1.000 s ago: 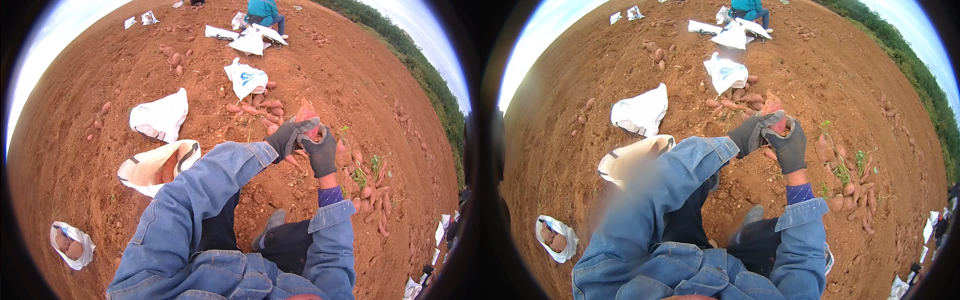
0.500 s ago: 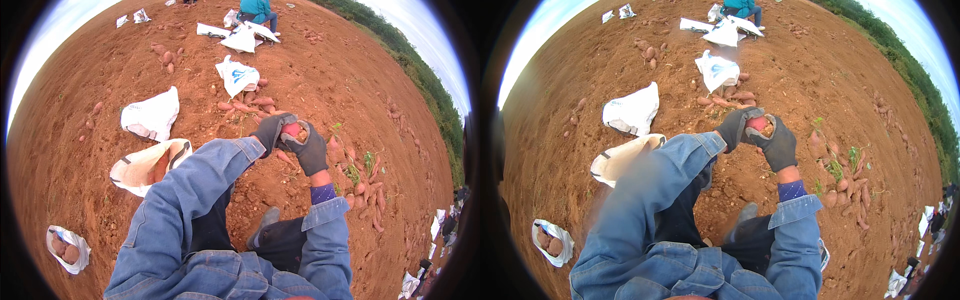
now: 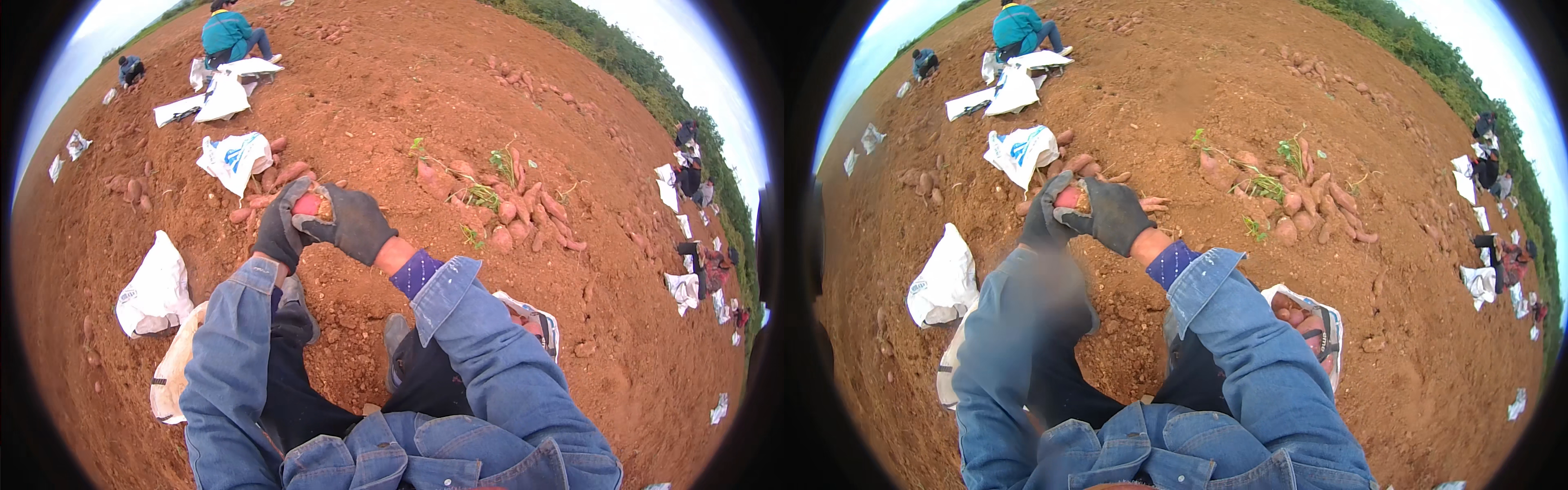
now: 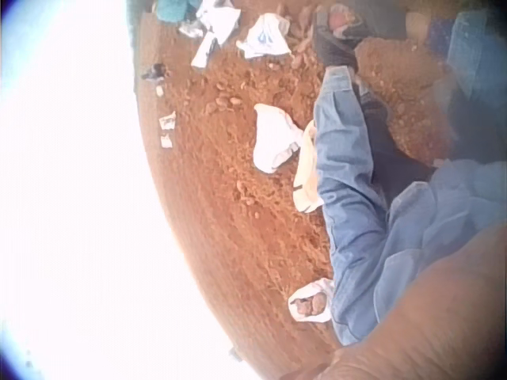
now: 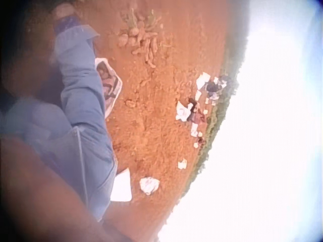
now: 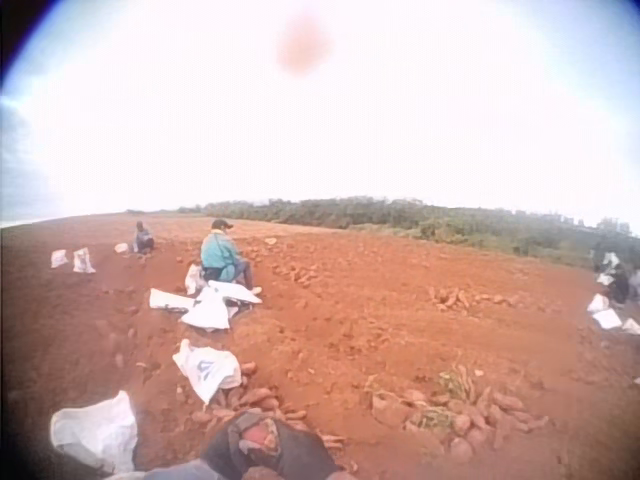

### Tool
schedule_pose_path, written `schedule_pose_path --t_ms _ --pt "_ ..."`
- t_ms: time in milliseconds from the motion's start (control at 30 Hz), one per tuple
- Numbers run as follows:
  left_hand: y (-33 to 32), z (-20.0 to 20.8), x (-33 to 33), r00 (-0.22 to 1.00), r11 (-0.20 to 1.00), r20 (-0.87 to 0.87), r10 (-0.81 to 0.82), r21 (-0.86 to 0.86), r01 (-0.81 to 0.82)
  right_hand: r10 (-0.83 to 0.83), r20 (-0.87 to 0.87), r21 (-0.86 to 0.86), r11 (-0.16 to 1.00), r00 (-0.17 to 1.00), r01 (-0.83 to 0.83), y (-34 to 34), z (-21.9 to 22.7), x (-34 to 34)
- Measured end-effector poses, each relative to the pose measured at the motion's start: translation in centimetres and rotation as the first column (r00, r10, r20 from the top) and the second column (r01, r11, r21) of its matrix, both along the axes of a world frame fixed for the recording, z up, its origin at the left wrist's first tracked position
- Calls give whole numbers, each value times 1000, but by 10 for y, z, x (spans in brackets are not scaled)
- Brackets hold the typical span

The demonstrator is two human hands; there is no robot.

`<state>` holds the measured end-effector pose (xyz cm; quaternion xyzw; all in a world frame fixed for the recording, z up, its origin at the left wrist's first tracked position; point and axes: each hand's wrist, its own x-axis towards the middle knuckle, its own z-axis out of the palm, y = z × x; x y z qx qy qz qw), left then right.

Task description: The person sits on the ground in a field and picks up sweet potatoes one by one, removing attached stems and dirt. They place the cleaned potatoes into a white sack. Other workers are visible in the background performing similar tasks.

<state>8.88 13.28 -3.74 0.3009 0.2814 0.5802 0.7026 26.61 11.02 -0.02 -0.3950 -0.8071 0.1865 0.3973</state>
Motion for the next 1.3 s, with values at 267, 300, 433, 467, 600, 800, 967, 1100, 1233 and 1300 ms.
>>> schedule_pose_path --t_ms 267,300,433,467,600,800,967,1100,1233,1300 --pt "7 10 7 995 998 89 -33 64 27 21 -398 -94 994 917 -63 21 -4 12" --pt "4 11 6 997 1000 71 -2 21 0 -20 -453 -241 965 891 -101 23 -5 13" --pt "-10 19 6 997 997 38 72 -9 -72 -292 -376 -358 921 879 153 35 -10 19" --pt "-13 22 7 995 994 -7 102 -27 -102 -474 -79 -161 874 877 458 37 -13 20" --pt "-18 33 11 991 990 -4 132 -49 -132 -159 -285 19 985 945 171 40 -19 27" --pt "-5 18 16 951 954 133 280 71 -291 181 -361 -394 860 915 -326 12 -7 10" --pt "9 -6 17 899 901 -94 428 -32 -433 -50 -549 -659 639 834 -396 5 -1 -5" --pt "8 -4 14 898 905 -133 420 136 -403 130 -625 -397 796 770 -457 13 -23 -2" --pt "1 2 15 938 909 -109 328 305 -282 52 -612 -157 970 789 -186 34 -56 -9" --pt "3 6 19 982 936 26 187 300 -186 -81 -394 -32 997 916 75 44 -61 -11"
